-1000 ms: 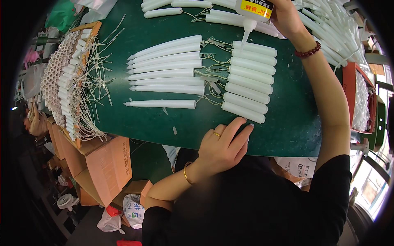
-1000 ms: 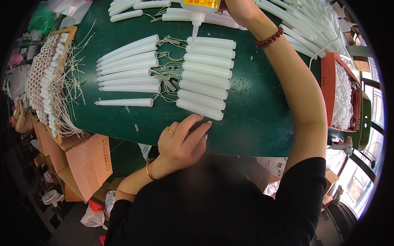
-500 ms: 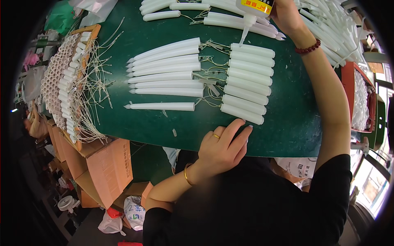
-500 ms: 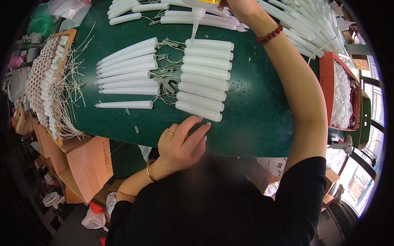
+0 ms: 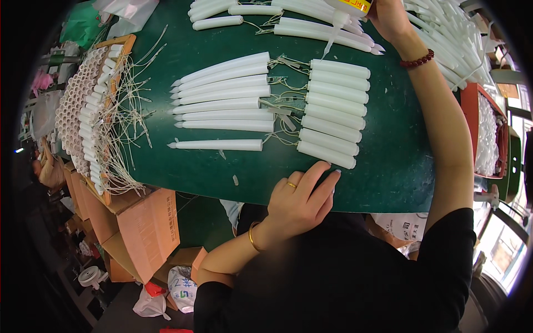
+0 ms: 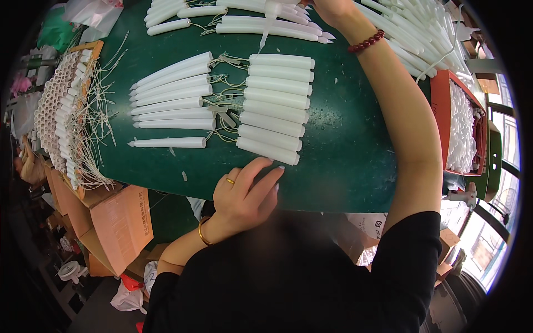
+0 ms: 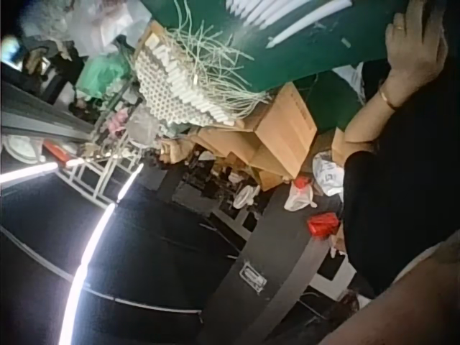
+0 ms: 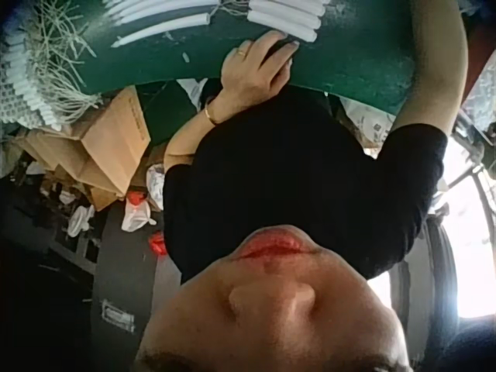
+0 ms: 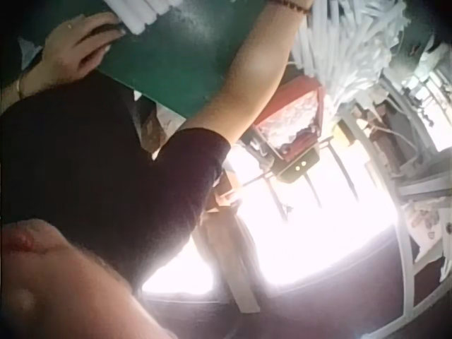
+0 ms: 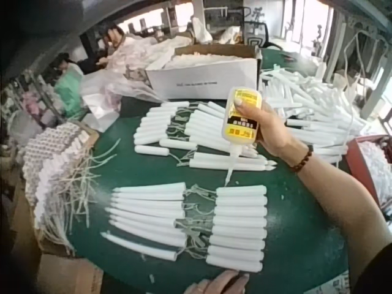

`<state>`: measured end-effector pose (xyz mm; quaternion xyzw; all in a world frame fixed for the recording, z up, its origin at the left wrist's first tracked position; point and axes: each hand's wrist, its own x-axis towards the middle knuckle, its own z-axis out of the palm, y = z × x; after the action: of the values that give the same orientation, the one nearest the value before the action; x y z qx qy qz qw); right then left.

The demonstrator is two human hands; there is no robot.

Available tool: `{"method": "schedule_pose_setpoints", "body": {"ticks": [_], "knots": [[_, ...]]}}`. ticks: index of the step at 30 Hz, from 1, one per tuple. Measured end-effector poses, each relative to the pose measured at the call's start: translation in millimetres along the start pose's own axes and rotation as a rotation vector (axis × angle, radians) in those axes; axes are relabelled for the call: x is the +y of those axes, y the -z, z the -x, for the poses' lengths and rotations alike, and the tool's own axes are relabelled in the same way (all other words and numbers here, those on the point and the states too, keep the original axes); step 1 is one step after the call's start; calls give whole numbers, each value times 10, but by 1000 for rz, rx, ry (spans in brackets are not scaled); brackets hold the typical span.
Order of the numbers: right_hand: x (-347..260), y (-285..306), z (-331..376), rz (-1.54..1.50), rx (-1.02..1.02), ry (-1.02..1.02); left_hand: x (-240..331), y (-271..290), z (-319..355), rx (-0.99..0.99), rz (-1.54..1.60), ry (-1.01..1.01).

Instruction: Assembling small electronic or decorative components on a production line, including applying adhesive and organizing parts.

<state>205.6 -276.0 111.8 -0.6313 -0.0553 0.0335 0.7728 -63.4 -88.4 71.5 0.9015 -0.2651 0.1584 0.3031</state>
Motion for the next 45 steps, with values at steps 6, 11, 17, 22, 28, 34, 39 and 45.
{"method": "schedule_pose_setpoints", "body": {"ticks": [6, 11, 17, 22, 28, 34, 39, 45], "knots": [[38, 107, -90, -32, -41, 42, 10, 7, -5, -7, 11, 1], [-11, 79, -100, -26, 46, 11, -11, 5, 7, -9, 13, 1], [140, 54, -175, -15, 20, 8, -69, 28, 52, -28, -24, 11], [498, 966, -305, -369, 43, 99, -5, 43, -7, -31, 7, 5], [94, 155, -47, -1021, 165, -204, 45, 76, -41, -109, 43, 45], [176, -131, -371, -1418, 232, -241, 29, 91, -54, -86, 63, -4], [262, -390, -912, -1527, 339, -150, -15, 55, -19, -52, 59, -10], [416, -394, -1220, -1632, 354, -215, -21, -22, -19, -37, 65, -40]]}}
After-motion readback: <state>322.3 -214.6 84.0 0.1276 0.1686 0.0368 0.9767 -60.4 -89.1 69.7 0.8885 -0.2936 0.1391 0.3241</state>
